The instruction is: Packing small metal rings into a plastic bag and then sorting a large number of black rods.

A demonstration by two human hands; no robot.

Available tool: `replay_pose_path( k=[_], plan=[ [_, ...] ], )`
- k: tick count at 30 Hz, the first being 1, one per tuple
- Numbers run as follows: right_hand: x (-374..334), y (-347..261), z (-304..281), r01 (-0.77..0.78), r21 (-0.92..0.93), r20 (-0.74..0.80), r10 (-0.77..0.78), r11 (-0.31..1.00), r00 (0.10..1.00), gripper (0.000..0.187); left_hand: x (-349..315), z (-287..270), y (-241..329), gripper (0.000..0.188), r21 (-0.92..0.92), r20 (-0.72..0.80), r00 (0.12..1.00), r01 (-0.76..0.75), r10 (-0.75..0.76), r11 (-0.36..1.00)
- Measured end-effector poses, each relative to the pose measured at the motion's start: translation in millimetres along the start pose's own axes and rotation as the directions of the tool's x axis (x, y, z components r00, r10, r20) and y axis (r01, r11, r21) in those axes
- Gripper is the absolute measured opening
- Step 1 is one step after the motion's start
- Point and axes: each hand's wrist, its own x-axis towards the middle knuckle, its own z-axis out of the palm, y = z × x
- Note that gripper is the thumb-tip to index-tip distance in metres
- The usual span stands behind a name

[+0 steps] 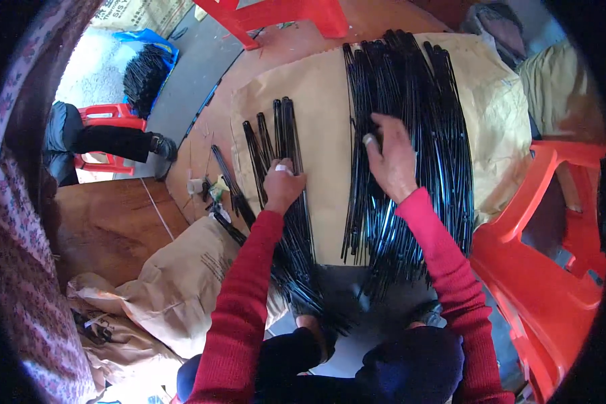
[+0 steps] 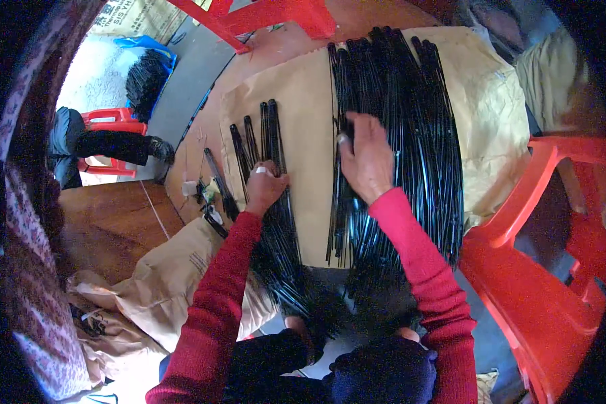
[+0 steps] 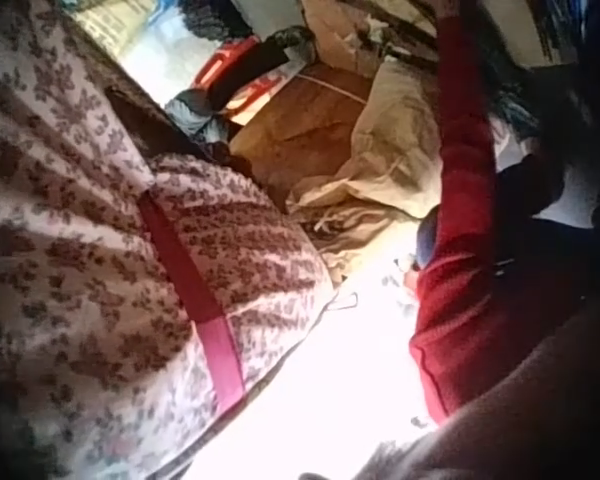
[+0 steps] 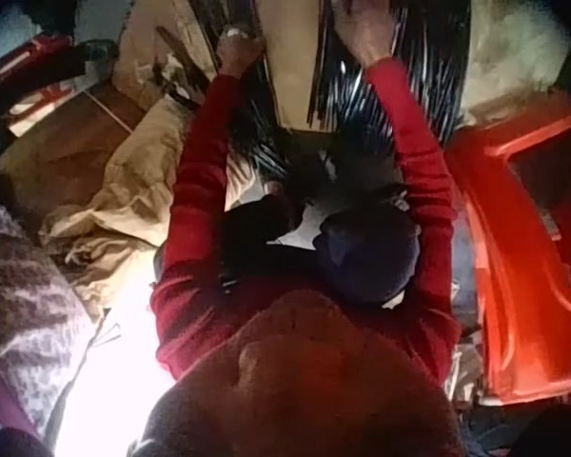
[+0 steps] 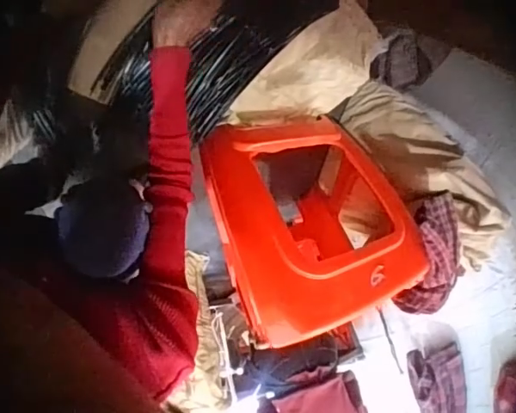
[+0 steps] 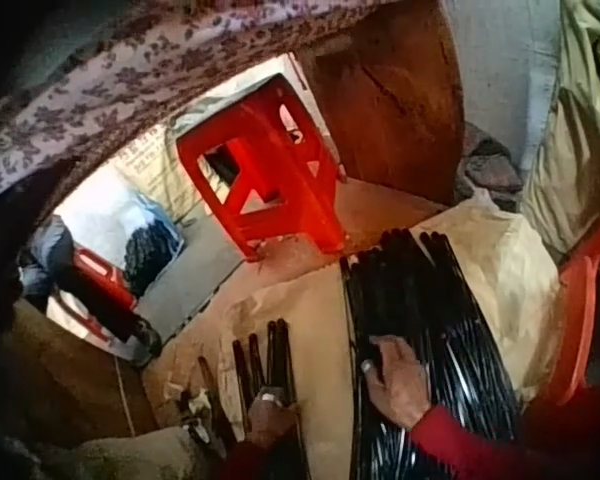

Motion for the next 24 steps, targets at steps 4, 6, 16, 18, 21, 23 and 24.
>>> replay_pose_path(
  k=[4, 6, 16, 18, 21, 23, 24],
  plan=[
    [-23, 15, 20, -0.096, 0.114, 0.135, 0.08, 0.989, 0.988, 0.03, -2, 0, 25, 0.026, 0.026, 0.037, 0.999, 0.03, -0.031, 0.999],
    [-32, 16, 26, -0.13, 0.128, 0.189, 0.105, 0.983, 0.976, 0.028, 0, 13, 22, 0.025, 0.055, -0.002, 1.0, -0.004, 0.004, 0.998],
    [-37, 28, 31, -0.585, 0.511, 0.572, 0.259, 0.63, 0.778, 0.06, 5, -39, 39, 0.033, -0.627, 0.445, 0.885, 0.417, -0.138, 0.658],
    [-38, 14, 38, -0.579, 0.586, 0.624, 0.14, 0.567, 0.769, 0.072, -2, -60, 60, 0.035, -0.813, 0.404, 0.911, 0.316, 0.084, 0.489],
    [-39, -5, 42, -0.472, 0.704, 0.605, -0.1, 0.531, 0.79, 0.086, 8, -80, 101, 0.037, -0.858, 0.333, 0.917, 0.198, 0.22, 0.473],
    [-37, -17, 33, -0.47, 0.732, 0.58, -0.089, 0.493, 0.81, 0.08, 15, -98, 122, 0.025, -0.903, 0.385, 0.9, 0.322, 0.205, 0.283],
    [-33, -18, 27, -0.485, 0.728, 0.575, -0.045, 0.484, 0.817, 0.07, 16, -102, 128, 0.025, -0.904, 0.383, 0.902, 0.321, 0.199, 0.284]
  ],
)
